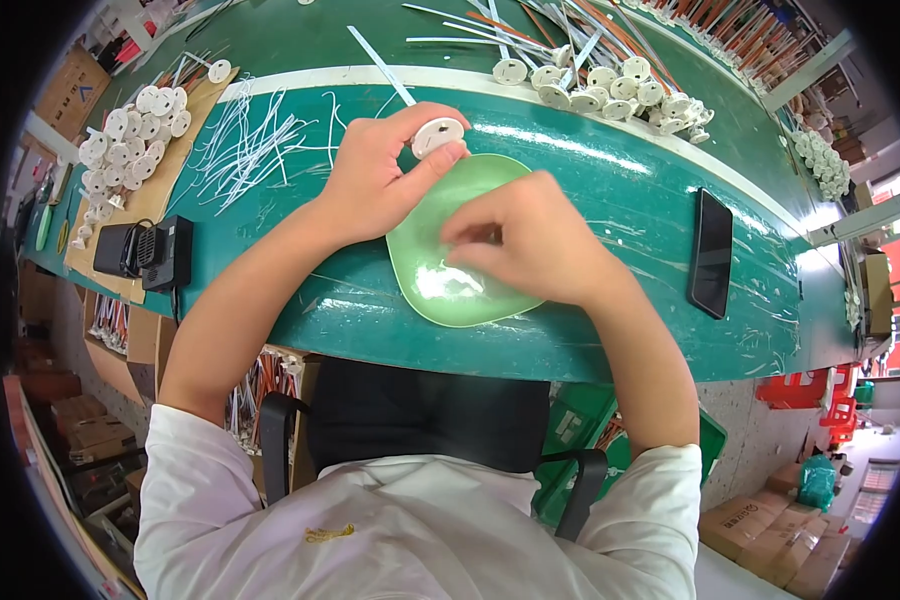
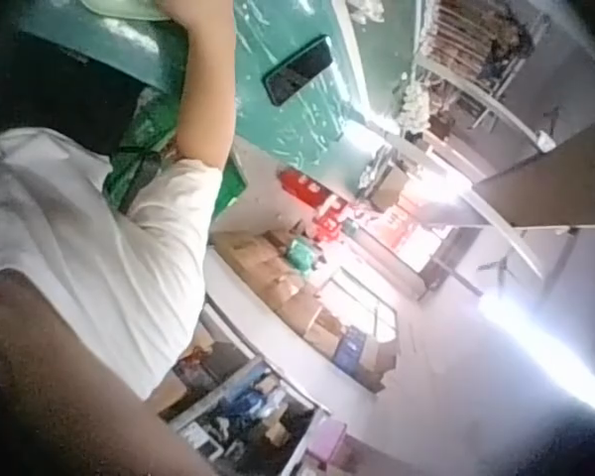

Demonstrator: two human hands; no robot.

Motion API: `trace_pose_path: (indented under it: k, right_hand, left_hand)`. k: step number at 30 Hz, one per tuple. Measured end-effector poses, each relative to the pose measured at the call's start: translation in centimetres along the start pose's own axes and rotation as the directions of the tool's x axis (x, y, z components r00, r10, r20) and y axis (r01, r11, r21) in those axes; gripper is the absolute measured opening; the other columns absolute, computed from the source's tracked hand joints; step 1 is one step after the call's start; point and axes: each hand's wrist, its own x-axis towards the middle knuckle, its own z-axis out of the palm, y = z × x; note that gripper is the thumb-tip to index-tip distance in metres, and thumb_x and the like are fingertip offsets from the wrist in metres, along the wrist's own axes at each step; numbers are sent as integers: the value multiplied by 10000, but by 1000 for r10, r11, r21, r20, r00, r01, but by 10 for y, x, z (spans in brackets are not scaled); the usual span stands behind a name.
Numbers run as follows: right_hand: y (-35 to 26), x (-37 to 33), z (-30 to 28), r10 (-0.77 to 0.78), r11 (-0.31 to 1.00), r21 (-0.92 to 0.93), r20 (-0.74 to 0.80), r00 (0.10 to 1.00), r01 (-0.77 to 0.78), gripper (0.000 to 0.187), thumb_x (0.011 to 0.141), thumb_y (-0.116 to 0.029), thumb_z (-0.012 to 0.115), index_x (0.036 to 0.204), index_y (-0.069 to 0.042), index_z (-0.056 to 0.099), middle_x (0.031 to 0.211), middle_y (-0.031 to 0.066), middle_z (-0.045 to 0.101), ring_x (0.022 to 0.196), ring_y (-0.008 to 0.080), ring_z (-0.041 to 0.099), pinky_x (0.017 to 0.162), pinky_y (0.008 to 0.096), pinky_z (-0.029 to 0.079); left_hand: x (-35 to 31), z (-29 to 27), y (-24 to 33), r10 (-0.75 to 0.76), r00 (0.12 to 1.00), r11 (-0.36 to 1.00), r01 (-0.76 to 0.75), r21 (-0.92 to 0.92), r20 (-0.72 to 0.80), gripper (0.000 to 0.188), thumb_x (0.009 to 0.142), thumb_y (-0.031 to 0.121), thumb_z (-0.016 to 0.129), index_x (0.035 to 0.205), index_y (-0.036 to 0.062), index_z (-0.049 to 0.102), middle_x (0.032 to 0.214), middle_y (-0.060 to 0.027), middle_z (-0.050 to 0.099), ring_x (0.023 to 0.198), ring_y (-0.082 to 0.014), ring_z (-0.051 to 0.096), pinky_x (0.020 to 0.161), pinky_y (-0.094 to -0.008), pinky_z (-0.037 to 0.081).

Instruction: Assembling white plastic circular bases by inserting thin wires and metal pins at a factory workstation.

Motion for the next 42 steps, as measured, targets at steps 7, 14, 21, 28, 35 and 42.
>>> trace_pose_path:
  k: [7,14,21,28,35,42]
  right_hand:
    - [0,1,-4,254,925,316,-108,961,-209,50,786,-9,757,836,-6,752,784,33,696,709,85,623,637,233,499]
    - [0,1,-4,432,741,664,-352,830,-103,111,877,-68,729,954,12,726,863,54,691,739,90,614,589,207,443]
    - [3,5,7,452,683,730,-441,776,17,145,923,-81,695,1006,37,703,845,62,689,706,101,615,601,221,472]
    - [1,6,6,418,716,698,-443,793,12,163,914,-69,699,1031,43,705,924,100,716,777,132,667,628,239,509]
    - [-8,3,4,343,863,501,-493,799,-61,148,913,-49,686,1018,54,700,886,94,712,734,139,685,616,239,539]
    - [-7,-1,9,224,955,296,-621,751,-40,117,916,-21,673,991,68,689,827,61,691,725,117,680,622,231,548]
  left_hand:
    - [0,-3,2,16,1000,1000,-16,9,9,268,897,259,665,1058,45,661,855,-151,710,752,-332,692,701,-362,551]
    - [0,-2,10,-53,999,988,53,-146,8,260,848,163,706,1072,40,660,870,-112,722,796,-216,721,733,-325,561]
    - [2,-6,20,-83,996,856,79,-511,15,260,802,24,755,1043,37,657,974,-54,702,929,-119,681,850,-290,547]
    - [1,-8,23,-96,994,940,73,-334,-55,276,819,-10,766,1064,26,645,955,-55,694,896,-112,683,825,-263,541]
    - [1,-11,21,-107,994,934,99,-344,-5,263,829,-12,753,1065,32,647,983,-51,686,905,-110,681,841,-263,540]
    - [-1,-7,27,-28,996,918,58,-391,82,361,958,128,623,1293,11,557,1153,-106,674,1059,-165,653,923,-308,522]
